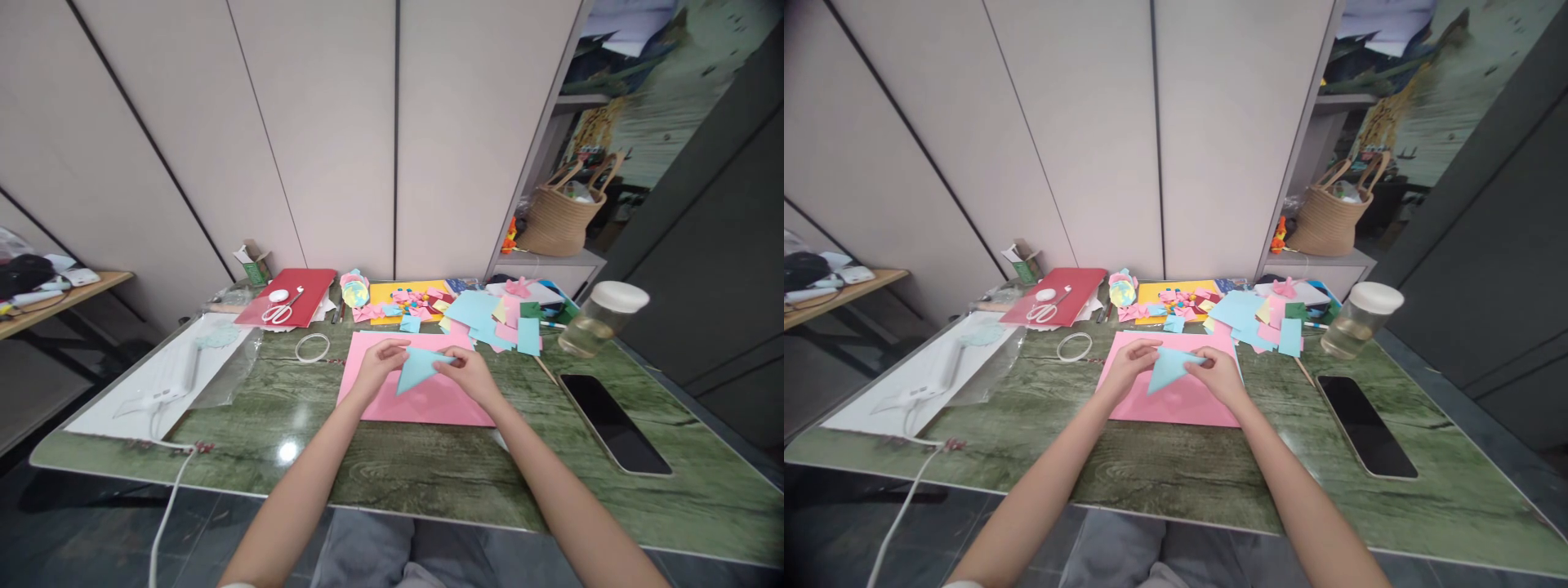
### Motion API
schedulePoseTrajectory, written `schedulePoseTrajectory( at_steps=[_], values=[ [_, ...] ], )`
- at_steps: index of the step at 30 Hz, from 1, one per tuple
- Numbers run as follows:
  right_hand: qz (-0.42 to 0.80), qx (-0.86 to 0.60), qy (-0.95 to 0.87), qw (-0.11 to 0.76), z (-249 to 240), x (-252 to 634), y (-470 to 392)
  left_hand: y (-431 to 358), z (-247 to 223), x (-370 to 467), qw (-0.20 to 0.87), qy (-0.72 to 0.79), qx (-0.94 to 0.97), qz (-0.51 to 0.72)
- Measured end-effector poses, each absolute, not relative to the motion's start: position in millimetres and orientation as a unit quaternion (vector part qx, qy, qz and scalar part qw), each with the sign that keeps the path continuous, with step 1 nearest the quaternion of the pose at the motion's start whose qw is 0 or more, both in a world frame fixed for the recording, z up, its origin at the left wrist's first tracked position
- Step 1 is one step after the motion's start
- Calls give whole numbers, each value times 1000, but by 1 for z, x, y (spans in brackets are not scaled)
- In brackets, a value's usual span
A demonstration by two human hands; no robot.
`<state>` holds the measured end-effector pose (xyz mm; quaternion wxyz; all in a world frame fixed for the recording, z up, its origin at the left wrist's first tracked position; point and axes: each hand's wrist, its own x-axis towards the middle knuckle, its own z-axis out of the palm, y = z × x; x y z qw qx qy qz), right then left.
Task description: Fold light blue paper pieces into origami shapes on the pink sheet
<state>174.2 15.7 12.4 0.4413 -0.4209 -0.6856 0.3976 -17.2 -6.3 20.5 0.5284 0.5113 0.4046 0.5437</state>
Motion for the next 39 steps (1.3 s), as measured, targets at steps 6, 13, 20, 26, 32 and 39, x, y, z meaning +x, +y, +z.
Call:
schedulePoseTrajectory(
  at_steps=[6, 13, 20, 26, 32, 39],
  values=[
    [394, -418, -694, 434, 14, 174, 14, -4, 17, -16, 481, 427, 535, 548],
    [503, -380, -600, 493, 14, 168, 10, -3, 16, -15, 468, 431, 509, 580],
    [602, -338, -559, 459, 12, 153, 1, -6, 16, -10, 447, 435, 501, 600],
    [570, -360, -557, 485, 11, 154, 3, -7, 15, -7, 454, 439, 494, 597],
    [562, -366, -558, 489, 9, 154, 4, -8, 15, -7, 457, 439, 493, 596],
    [555, -379, -556, 489, 9, 154, 3, -9, 17, -6, 470, 436, 478, 600]
  ],
)
